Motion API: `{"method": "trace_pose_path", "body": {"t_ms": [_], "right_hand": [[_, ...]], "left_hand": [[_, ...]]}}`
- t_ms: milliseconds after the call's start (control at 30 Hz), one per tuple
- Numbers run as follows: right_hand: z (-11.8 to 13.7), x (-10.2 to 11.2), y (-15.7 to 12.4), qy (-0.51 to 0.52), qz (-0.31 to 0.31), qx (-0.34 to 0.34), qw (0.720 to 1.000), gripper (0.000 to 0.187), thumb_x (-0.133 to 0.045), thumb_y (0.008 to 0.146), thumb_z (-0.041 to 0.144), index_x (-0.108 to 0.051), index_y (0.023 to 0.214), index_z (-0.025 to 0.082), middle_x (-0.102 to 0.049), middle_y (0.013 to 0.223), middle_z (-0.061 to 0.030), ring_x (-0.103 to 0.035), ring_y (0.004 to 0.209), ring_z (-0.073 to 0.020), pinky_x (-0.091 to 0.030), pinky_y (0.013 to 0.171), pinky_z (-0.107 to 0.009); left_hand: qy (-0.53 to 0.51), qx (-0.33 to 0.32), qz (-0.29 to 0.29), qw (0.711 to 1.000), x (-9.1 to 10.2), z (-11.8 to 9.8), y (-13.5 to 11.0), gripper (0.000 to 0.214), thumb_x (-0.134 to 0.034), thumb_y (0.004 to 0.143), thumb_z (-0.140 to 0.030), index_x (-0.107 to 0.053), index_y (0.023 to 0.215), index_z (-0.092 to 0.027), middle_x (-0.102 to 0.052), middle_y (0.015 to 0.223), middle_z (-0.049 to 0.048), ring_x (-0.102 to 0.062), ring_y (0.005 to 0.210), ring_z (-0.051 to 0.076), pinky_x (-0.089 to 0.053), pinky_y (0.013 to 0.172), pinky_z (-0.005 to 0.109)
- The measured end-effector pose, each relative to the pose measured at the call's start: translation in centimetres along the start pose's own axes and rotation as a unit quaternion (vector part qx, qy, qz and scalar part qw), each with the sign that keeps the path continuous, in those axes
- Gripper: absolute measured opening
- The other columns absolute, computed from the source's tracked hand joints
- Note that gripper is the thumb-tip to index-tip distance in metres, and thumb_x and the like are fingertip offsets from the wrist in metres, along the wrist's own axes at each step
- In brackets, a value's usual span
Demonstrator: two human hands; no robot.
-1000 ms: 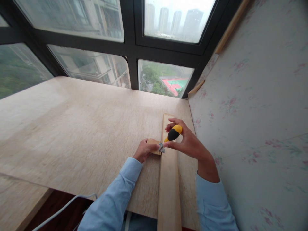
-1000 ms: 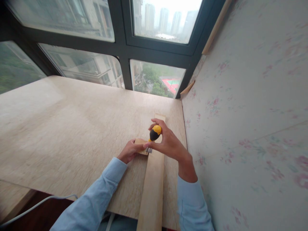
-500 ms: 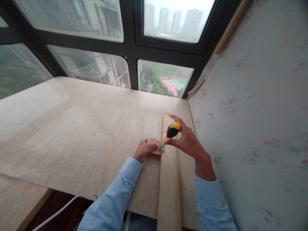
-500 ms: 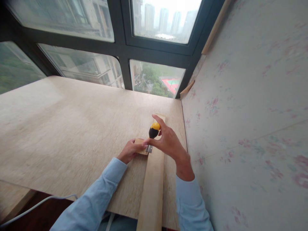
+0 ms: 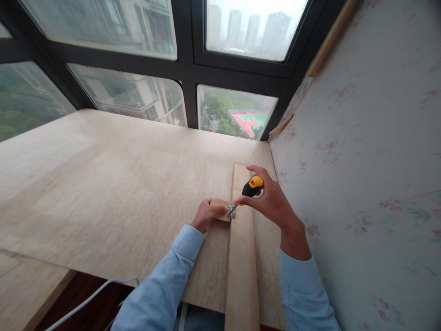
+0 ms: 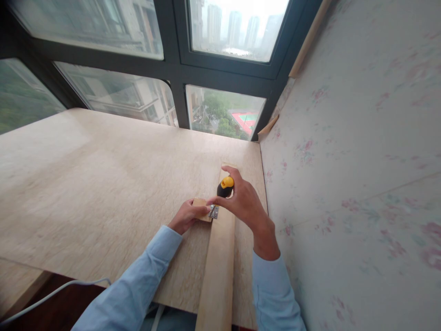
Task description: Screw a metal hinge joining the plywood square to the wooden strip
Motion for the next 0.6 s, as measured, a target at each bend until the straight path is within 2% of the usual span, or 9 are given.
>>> {"method": "trace_pose_path", "body": {"t_ms": [67,133,200,267,333,400,500,600], "right_hand": [[-0.2,0.0,-0.1,0.020,0.019,0.012,1.000,0.089,-0.085,0.064,0.047,-0.041,0.139,0.027,-0.064,0.107,-0.0066,-0.064,0.096,-0.0273,-0.053,0.091,-0.046],[-0.3,0.0,-0.5,0.076,0.072,0.040,0.994,0.093,-0.080,0.071,0.042,-0.027,0.147,0.029,-0.061,0.119,-0.0083,-0.060,0.111,-0.0272,-0.049,0.098,-0.048],[-0.2,0.1,-0.9,0.133,0.125,0.066,0.981,0.092,-0.073,0.080,0.036,-0.015,0.151,0.032,-0.054,0.132,-0.0099,-0.053,0.124,-0.0261,-0.047,0.102,-0.048],[0.0,0.2,-1.2,0.173,0.164,0.070,0.969,0.085,-0.066,0.086,0.030,-0.012,0.152,0.033,-0.053,0.136,-0.0104,-0.053,0.126,-0.0243,-0.049,0.101,-0.048],[0.2,0.3,-1.2,0.184,0.179,0.055,0.965,0.076,-0.063,0.088,0.029,-0.020,0.150,0.031,-0.061,0.125,-0.0096,-0.062,0.115,-0.0224,-0.052,0.097,-0.046],[0.3,0.2,-1.0,0.168,0.167,0.037,0.971,0.064,-0.066,0.086,0.031,-0.036,0.142,0.028,-0.069,0.108,-0.0064,-0.068,0.099,-0.0208,-0.055,0.093,-0.044],[0.2,0.2,-0.6,0.127,0.134,0.022,0.982,0.045,-0.074,0.079,0.038,-0.055,0.118,0.024,-0.071,0.094,-0.0030,-0.069,0.085,-0.0198,-0.058,0.080,-0.037],[0.1,0.2,-0.4,0.076,0.111,0.019,0.991,0.035,-0.078,0.073,0.044,-0.059,0.092,0.022,-0.068,0.080,-0.0004,-0.065,0.072,-0.0175,-0.054,0.063,-0.028]], "left_hand": [[-0.001,0.002,0.001,1.000,-0.1,0.0,0.0,0.040,-0.085,0.045,-0.014,-0.066,0.080,-0.010,-0.070,0.073,0.0058,-0.064,0.063,0.017,-0.050,0.059,0.028],[0.000,0.003,0.000,1.000,-0.1,-0.1,-0.1,0.040,-0.086,0.045,-0.014,-0.066,0.080,-0.010,-0.070,0.073,0.0063,-0.064,0.063,0.017,-0.050,0.060,0.028],[0.001,0.005,-0.008,1.000,-0.1,-0.2,-0.1,0.041,-0.086,0.045,-0.014,-0.065,0.080,-0.011,-0.070,0.073,0.0061,-0.065,0.063,0.018,-0.051,0.061,0.029],[0.001,0.004,-0.009,1.000,-0.1,-0.2,-0.1,0.042,-0.086,0.045,-0.014,-0.065,0.081,-0.011,-0.070,0.073,0.0054,-0.065,0.063,0.018,-0.051,0.061,0.030],[-0.001,0.002,-0.004,1.000,-0.1,-0.1,0.0,0.041,-0.086,0.045,-0.013,-0.065,0.081,-0.011,-0.069,0.072,0.0044,-0.064,0.062,0.017,-0.051,0.060,0.029],[-0.001,0.000,-0.007,1.000,0.0,-0.1,0.0,0.042,-0.085,0.045,-0.013,-0.064,0.080,-0.012,-0.069,0.071,0.0033,-0.064,0.061,0.017,-0.050,0.059,0.028],[0.005,0.001,-0.018,1.000,0.0,0.0,0.1,0.042,-0.085,0.044,-0.013,-0.064,0.080,-0.012,-0.068,0.070,0.0027,-0.063,0.060,0.016,-0.050,0.058,0.028],[0.011,0.005,-0.023,1.000,0.0,-0.1,0.1,0.041,-0.084,0.043,-0.013,-0.064,0.079,-0.012,-0.068,0.070,0.0026,-0.063,0.059,0.016,-0.050,0.057,0.028]]}}
Point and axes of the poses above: each hand's wrist, its own y-axis towards the middle knuckle, its own x-axis out of the back of the hand, z = x × y, the point moved 2 cm from there along y, towards the middle knuckle
